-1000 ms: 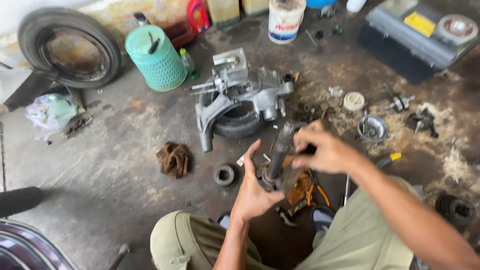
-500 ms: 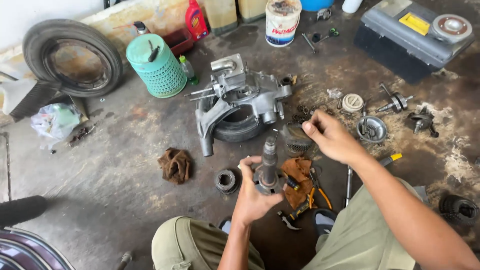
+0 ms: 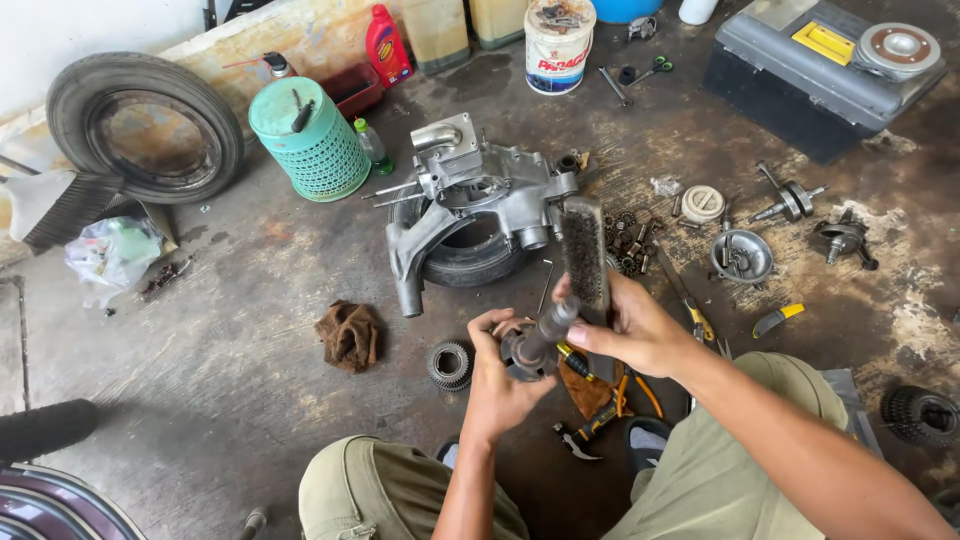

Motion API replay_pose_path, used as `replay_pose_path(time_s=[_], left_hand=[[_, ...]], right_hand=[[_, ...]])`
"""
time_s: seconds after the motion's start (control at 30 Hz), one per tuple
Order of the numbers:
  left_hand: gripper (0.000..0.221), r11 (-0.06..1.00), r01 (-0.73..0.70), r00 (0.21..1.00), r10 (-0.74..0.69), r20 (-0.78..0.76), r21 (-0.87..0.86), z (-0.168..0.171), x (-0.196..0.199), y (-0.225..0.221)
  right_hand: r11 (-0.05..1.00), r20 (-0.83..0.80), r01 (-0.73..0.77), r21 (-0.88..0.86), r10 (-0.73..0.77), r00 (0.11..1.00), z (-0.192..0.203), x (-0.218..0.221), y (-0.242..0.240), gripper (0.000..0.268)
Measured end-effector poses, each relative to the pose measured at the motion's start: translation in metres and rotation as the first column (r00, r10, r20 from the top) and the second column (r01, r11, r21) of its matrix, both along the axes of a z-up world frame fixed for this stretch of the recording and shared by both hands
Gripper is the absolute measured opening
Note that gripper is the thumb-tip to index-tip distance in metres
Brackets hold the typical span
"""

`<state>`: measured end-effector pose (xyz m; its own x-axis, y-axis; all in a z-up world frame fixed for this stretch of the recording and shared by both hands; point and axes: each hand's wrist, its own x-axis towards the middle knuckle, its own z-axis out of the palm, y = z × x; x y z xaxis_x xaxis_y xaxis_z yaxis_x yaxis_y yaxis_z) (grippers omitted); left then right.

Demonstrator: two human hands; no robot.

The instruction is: Repairing a motorcycle engine by cleaning and assembling the gear shaft into the crankcase

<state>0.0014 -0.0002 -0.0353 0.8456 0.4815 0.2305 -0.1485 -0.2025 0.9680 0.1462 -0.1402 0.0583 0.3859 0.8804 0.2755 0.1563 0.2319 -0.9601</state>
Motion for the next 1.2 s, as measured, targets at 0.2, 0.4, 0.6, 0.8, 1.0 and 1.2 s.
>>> replay_pose_path(time_s=[0.2, 0.4, 0.6, 0.8, 1.0, 1.2], left_hand=[[0.072, 0.997, 0.031, 0.996, -0.036, -0.08, -0.065, 0.01, 0.004, -0.007], [0.076, 0.995, 0.073, 0.983, -0.083, -0.165, -0.068, 0.001, 0.009, -0.004], [0.044, 0.988, 0.124, 0.991, -0.127, -0.032, -0.097, -0.01, 0.02, -0.013], [0.049, 0.991, -0.004, 0.998, -0.005, -0.061, -0.136, -0.02, 0.028, -0.023], [0.038, 0.976, -0.175, 0.978, 0.157, -0.135, -0.13, -0.033, 0.028, -0.014], [0.034, 0.979, -0.165, 0.986, 0.168, 0.014, -0.119, -0.017, 0.028, -0.003]], right_hand=[[1.0, -0.068, -0.021, -0.016, 0.02, 0.997, -0.022, 0.0, -0.003, 0.024], [0.989, 0.008, 0.148, -0.009, -0.148, 0.989, -0.025, -0.01, 0.006, 0.022], [0.982, 0.04, 0.173, -0.076, -0.17, 0.985, -0.031, -0.014, 0.0, 0.024], [0.963, 0.126, 0.193, -0.189, -0.171, 0.977, -0.016, -0.015, 0.004, 0.025], [0.92, 0.452, 0.257, -0.296, -0.103, 0.886, 0.012, 0.005, -0.009, 0.056], [0.889, 0.567, 0.327, -0.321, -0.096, 0.818, -0.011, -0.011, -0.009, 0.079]])
